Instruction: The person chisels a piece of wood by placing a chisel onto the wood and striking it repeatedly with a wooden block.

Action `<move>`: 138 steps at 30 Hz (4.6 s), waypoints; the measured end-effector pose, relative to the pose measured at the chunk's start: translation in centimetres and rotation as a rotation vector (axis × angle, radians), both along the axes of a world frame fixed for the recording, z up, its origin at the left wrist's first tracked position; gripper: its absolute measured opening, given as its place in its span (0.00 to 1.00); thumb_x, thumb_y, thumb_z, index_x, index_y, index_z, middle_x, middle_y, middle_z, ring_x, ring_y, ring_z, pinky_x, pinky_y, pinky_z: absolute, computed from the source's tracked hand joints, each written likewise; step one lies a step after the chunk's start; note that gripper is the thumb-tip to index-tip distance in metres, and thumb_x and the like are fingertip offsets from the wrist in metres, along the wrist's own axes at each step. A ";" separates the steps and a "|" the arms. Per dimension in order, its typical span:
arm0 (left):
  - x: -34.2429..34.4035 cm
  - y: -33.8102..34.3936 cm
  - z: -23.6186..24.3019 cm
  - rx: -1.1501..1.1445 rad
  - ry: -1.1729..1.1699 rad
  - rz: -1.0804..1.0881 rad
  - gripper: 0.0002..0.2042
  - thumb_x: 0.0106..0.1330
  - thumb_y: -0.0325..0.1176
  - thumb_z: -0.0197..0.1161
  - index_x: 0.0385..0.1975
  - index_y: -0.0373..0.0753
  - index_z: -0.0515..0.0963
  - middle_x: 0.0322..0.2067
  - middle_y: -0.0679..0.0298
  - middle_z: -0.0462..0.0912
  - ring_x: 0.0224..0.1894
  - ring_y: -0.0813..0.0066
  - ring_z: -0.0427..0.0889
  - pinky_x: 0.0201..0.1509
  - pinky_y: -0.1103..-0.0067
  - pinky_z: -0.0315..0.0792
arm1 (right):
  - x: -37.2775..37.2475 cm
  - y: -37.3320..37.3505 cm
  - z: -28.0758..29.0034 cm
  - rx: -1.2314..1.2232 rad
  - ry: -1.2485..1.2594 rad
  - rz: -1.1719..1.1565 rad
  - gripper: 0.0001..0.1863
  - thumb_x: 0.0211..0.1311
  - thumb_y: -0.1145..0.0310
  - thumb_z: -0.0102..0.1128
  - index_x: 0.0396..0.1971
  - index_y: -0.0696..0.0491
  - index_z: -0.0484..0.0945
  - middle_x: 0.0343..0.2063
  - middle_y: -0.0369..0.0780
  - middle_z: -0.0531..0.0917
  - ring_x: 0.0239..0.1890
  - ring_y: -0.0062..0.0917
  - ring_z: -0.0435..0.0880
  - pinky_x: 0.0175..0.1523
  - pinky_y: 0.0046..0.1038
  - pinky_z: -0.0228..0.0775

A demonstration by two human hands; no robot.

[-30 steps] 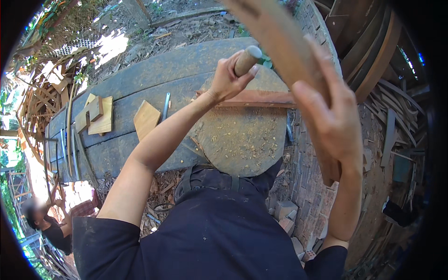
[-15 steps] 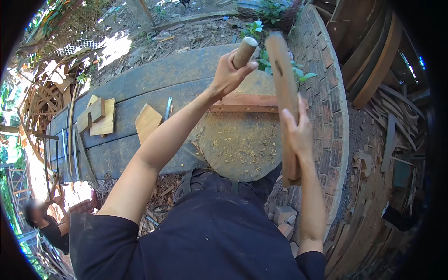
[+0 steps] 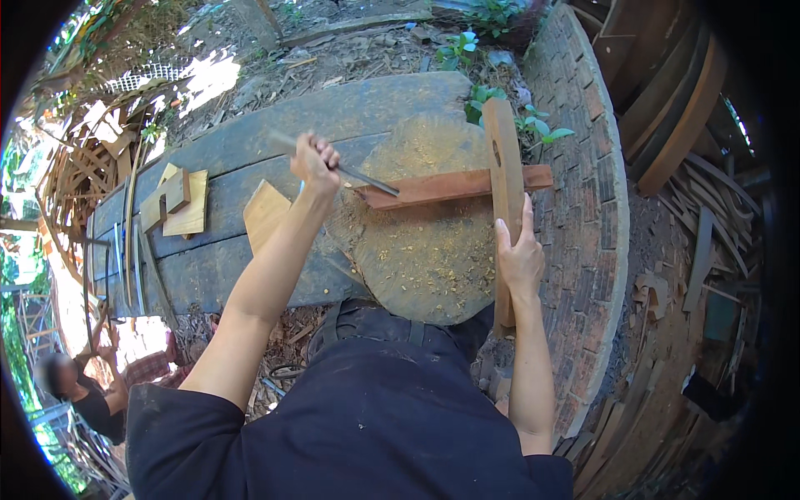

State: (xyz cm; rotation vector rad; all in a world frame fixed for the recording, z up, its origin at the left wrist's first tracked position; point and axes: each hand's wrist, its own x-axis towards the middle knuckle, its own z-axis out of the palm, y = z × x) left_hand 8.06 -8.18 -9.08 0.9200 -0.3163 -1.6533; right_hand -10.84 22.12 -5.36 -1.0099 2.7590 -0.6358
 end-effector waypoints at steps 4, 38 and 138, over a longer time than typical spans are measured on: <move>1.6 0.2 -3.3 0.354 0.252 -0.011 0.12 0.63 0.31 0.55 0.20 0.45 0.60 0.15 0.71 0.61 0.10 0.82 0.56 0.12 0.81 0.52 | 0.2 0.3 -0.4 -0.026 0.016 0.000 0.37 0.65 0.50 0.53 0.71 0.38 0.50 0.28 0.57 0.83 0.33 0.56 0.83 0.39 0.52 0.74; -6.6 3.8 11.8 -1.418 -0.582 -0.479 0.16 0.61 0.44 0.69 0.28 0.36 0.77 0.17 0.67 0.77 0.19 0.80 0.79 0.19 0.81 0.71 | 1.0 -0.5 0.0 0.023 0.003 -0.033 0.37 0.65 0.51 0.54 0.71 0.37 0.48 0.35 0.56 0.84 0.36 0.56 0.83 0.42 0.52 0.75; -9.3 10.1 9.5 -1.175 -0.687 -0.160 0.14 0.61 0.37 0.69 0.32 0.38 0.71 0.17 0.53 0.75 0.18 0.56 0.78 0.22 0.71 0.68 | 1.0 -2.3 20.8 -0.253 -0.002 0.513 0.32 0.61 0.60 0.60 0.65 0.51 0.66 0.52 0.51 0.80 0.50 0.37 0.82 0.57 0.33 0.71</move>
